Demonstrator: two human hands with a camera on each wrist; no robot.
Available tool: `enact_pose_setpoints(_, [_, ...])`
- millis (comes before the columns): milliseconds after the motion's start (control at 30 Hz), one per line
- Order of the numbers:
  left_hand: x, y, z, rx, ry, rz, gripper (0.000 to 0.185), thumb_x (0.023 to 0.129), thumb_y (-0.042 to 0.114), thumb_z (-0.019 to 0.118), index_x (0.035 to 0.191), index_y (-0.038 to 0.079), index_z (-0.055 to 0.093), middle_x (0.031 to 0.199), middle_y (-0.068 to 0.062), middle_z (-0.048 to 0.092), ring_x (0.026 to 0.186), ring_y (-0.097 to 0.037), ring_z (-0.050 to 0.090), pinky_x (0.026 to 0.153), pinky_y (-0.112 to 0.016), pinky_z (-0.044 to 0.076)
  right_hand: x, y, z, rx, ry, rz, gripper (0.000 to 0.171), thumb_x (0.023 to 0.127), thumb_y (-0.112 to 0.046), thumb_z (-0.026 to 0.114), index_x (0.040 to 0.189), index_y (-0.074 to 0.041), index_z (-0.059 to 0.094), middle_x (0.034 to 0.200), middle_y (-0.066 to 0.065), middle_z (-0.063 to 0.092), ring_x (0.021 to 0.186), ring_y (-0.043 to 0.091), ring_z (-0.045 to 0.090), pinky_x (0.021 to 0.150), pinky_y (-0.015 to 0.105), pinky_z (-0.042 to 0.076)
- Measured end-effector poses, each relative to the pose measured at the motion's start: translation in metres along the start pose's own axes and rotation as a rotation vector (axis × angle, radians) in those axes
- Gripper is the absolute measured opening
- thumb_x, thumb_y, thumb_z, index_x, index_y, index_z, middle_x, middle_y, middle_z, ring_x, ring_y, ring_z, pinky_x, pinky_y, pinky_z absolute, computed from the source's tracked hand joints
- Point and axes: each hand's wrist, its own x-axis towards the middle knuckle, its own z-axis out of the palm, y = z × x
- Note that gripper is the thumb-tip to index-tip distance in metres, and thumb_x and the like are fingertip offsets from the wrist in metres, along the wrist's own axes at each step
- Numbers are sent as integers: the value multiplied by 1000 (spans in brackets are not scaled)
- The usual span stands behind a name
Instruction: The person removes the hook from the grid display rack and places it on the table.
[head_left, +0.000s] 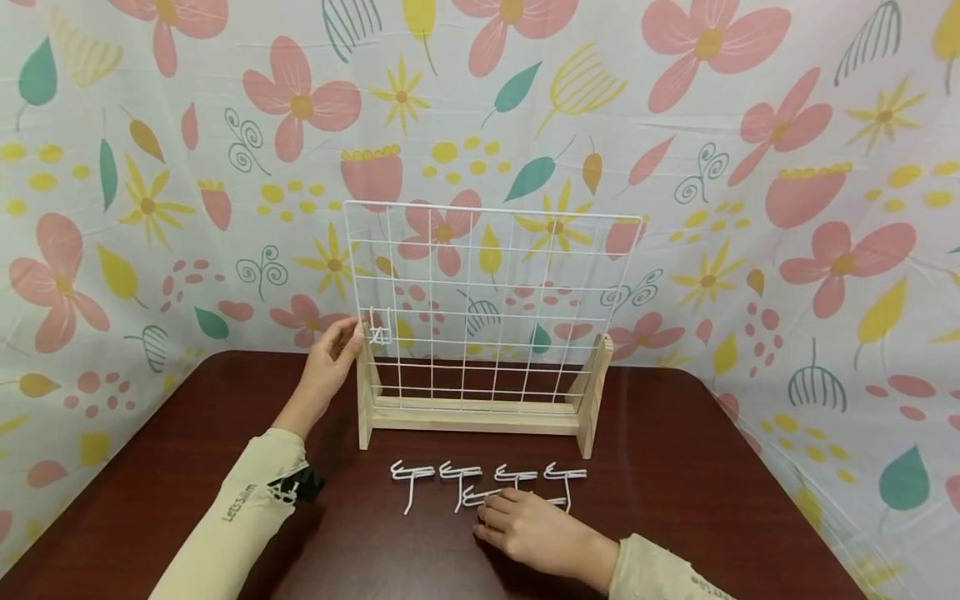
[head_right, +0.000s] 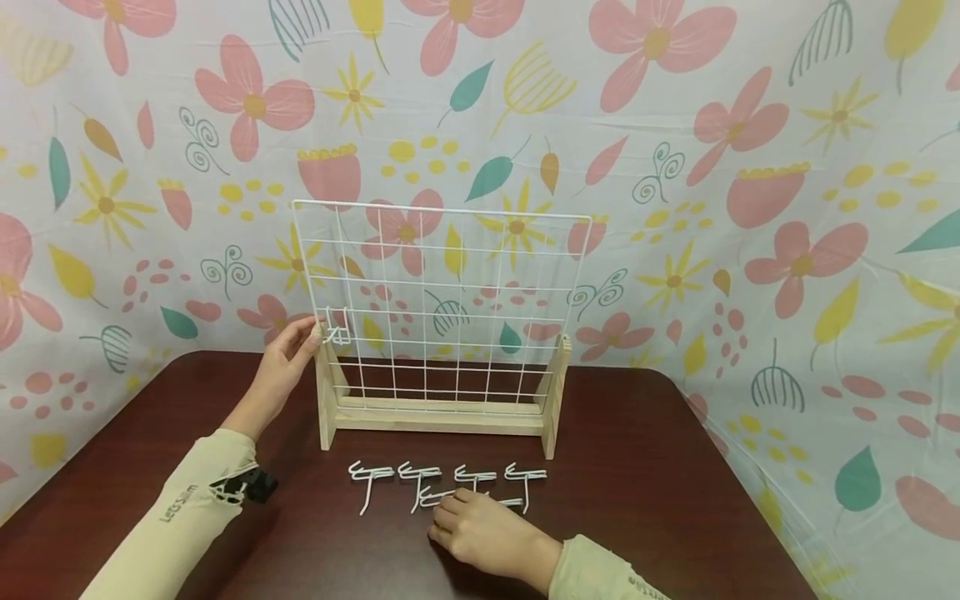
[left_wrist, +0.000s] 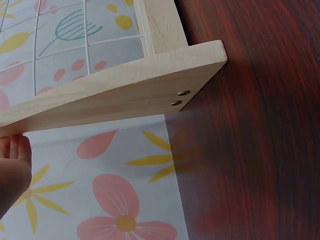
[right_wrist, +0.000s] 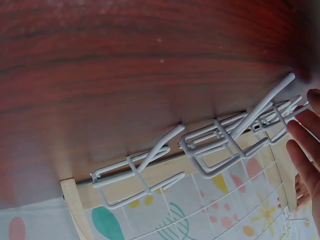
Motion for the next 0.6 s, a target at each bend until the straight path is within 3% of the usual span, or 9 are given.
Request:
enact_pose_setpoints(300, [9,-30,-3,-20,14,8,40,101,11,49,137,-6,44,130,-28,50,102,1,51,85,-10,42,-1,-4,-1,5,-8,5,27,88,-24,52,104,-21,73,104,-4,67,98,13,61,87,27,48])
enact_pose_setpoints(600, [8,-32,-3,-22,23,25,41,101,15,50,136,-6,45,129,-27,50,102,0,52,86,-11,43,-2,-7,-5,-17,-26,1,30,90,-23,49,109,-21,71,109,-4,67,102,13,61,89,27,48])
